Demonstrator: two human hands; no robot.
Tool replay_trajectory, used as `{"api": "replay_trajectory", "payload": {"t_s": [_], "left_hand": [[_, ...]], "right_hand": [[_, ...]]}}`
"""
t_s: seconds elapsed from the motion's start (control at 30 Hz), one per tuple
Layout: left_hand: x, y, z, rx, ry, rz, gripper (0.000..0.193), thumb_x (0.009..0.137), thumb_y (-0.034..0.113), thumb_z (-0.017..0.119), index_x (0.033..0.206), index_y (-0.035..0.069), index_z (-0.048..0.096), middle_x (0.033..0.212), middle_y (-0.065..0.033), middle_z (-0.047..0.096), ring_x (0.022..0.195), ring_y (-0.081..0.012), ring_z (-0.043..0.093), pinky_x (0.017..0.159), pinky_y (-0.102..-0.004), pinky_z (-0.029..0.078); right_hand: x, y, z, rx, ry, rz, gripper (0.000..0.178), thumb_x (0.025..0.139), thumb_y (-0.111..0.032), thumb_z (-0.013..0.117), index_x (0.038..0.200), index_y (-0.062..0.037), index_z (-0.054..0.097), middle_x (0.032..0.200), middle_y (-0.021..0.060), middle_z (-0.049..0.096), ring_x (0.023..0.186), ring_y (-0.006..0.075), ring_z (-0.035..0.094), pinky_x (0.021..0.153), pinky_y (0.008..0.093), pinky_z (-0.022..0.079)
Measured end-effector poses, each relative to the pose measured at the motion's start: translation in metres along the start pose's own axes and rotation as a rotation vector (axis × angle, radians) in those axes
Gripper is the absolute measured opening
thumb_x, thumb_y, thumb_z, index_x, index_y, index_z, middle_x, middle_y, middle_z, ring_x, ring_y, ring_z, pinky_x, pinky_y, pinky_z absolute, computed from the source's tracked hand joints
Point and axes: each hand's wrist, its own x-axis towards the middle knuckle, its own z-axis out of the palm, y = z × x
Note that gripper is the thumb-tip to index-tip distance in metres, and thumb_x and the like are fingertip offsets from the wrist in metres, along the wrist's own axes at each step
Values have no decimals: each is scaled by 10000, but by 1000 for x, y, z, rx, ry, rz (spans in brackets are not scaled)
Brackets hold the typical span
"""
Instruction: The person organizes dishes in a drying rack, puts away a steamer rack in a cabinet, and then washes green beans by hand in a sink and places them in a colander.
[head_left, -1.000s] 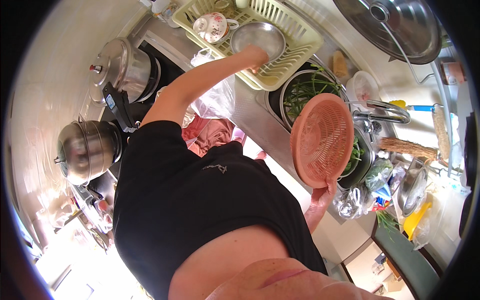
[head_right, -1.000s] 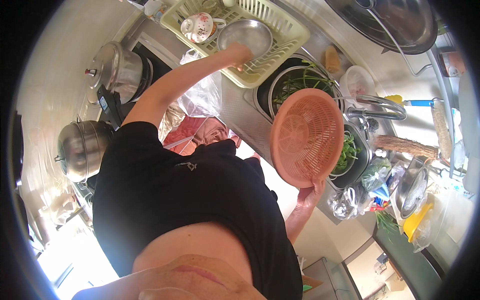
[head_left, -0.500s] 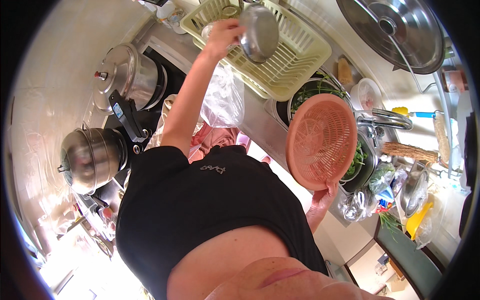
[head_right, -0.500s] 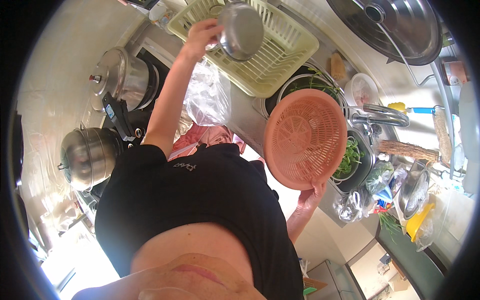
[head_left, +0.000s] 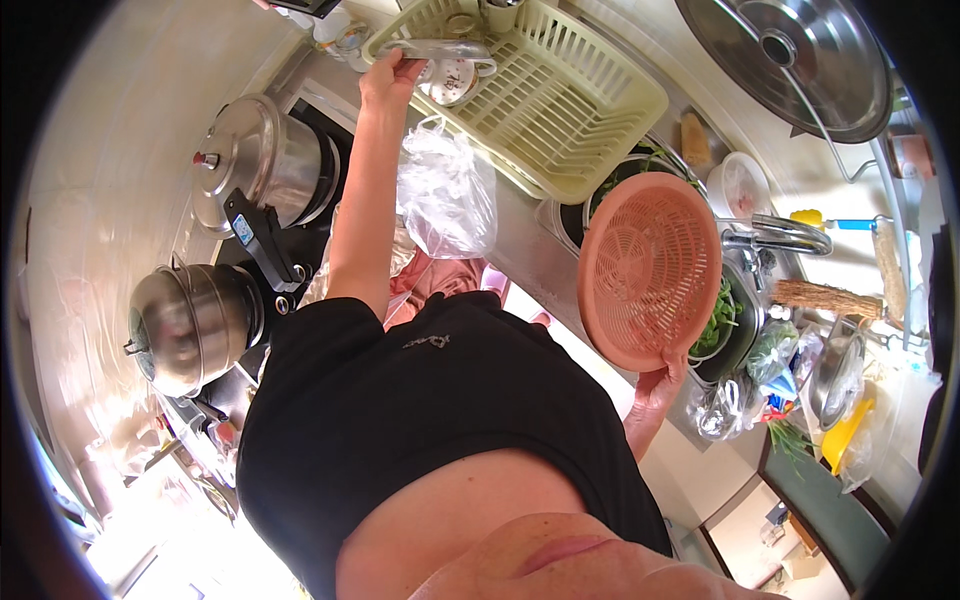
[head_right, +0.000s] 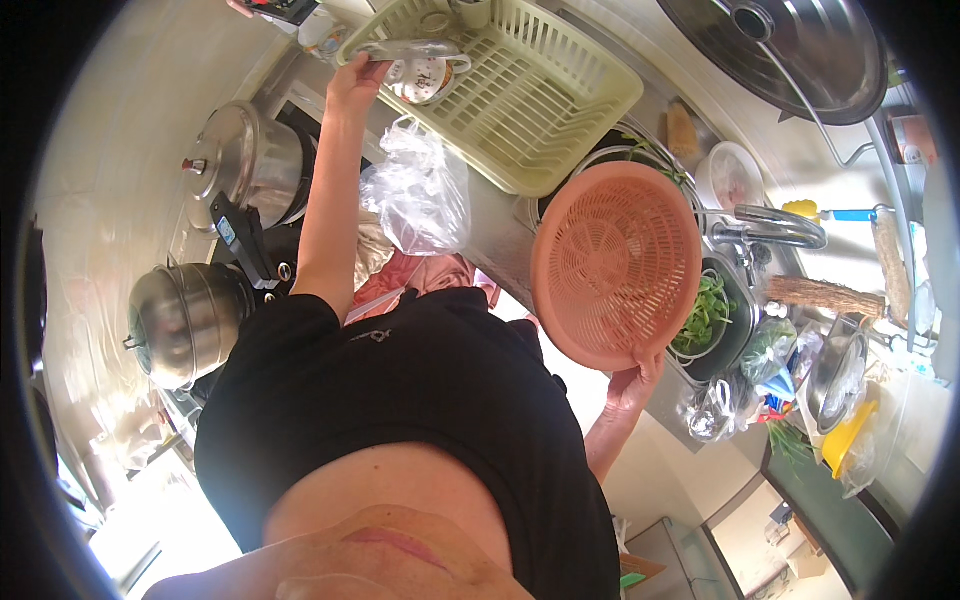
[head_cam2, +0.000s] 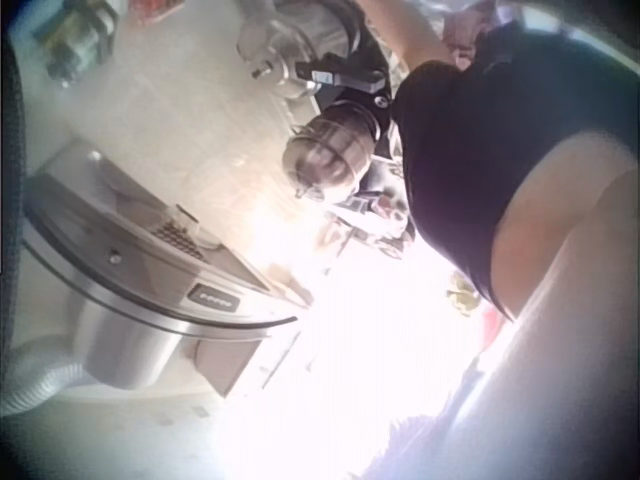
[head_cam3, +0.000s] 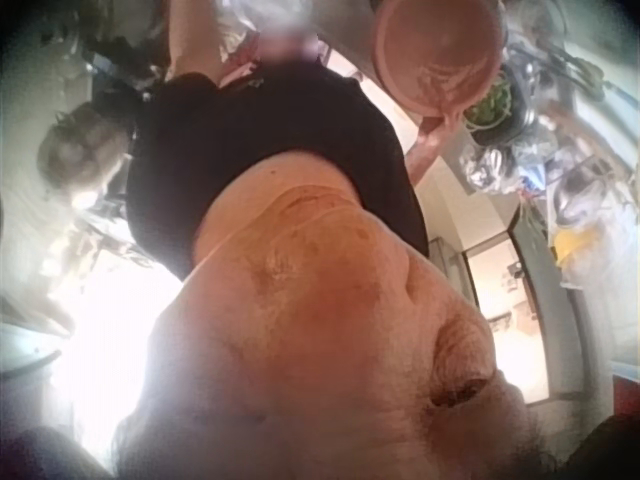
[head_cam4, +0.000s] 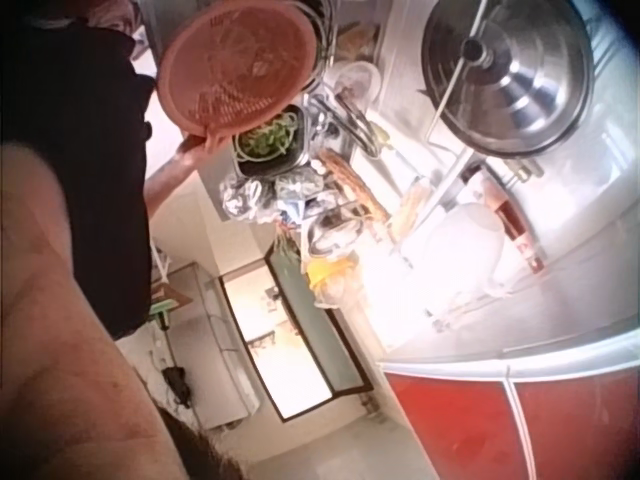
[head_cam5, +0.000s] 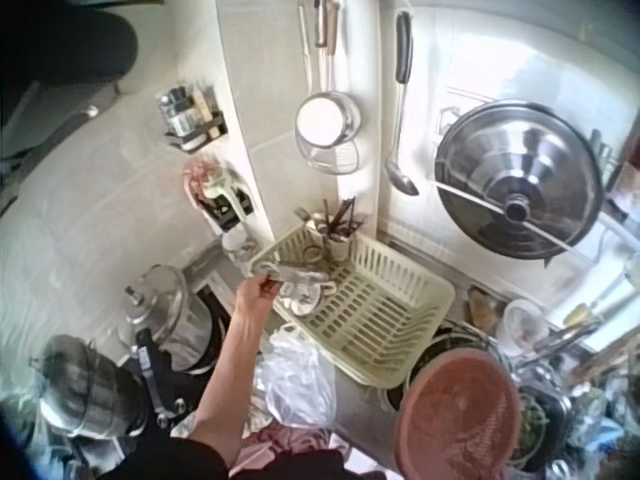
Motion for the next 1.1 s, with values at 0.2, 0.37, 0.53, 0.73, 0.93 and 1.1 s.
{"api": "replay_trajectory", "payload": {"t_s": [0.2, 0.37, 0.53, 0.73, 0.93, 1.1], "left_hand": [[20, -20, 4, 210, 25, 39, 207, 868, -28, 487, 1051, -126, 475, 1029, -234, 552, 946, -374, 580, 846, -501, 523], [24, -19, -13, 442, -39, 213, 287, 719, -134, 598, 1000, -94, 554, 950, -209, 598, 714, -313, 636, 628, -406, 597], [8, -16, -15, 591, -23, 306, 649, 745, -120, 598, 1277, -22, 239, 989, -218, 526, 775, -311, 589, 674, -384, 583], [-27, -13, 9, 868, 190, 591, 500, 699, -65, 656, 1155, -65, 453, 1053, -170, 462, 757, -229, 575, 649, -349, 581], [-124, -16, 25, 891, 58, 887, 353, 745, 29, 645, 1073, -44, 536, 1018, -148, 475, 801, -237, 563, 670, -331, 533], [-233, -71, 47, 1165, -124, 1228, 181, 813, 16, 618, 992, -3, 608, 919, -96, 579, 807, -184, 573, 676, -294, 488]], "right_hand": [[-12, 2, -2, 38, 29, -36, 611, 744, -125, 604, 1300, -7, 380, 1239, 126, 493, 1146, 270, 486, 995, 429, 387], [-12, 8, -15, 74, 140, -11, 552, 742, -69, 555, 1268, 10, 412, 1203, 107, 527, 1110, 223, 508, 946, 359, 409], [-31, 3, -29, 108, 254, -59, 432, 749, -87, 571, 1162, 17, 500, 1117, 84, 582, 1021, 194, 556, 911, 314, 414], [-57, -1, -81, 124, 450, -134, 345, 777, -110, 546, 1098, 10, 513, 1038, 98, 606, 924, 206, 597, 770, 325, 493], [-42, -32, -116, 57, 502, -210, 324, 831, -122, 526, 1130, -4, 483, 1041, 98, 598, 778, 182, 627, 656, 291, 534], [-7, -58, -145, -135, 595, -178, 467, 784, -95, 587, 1203, -12, 399, 1041, 124, 570, 816, 229, 629, 685, 357, 554]]}}
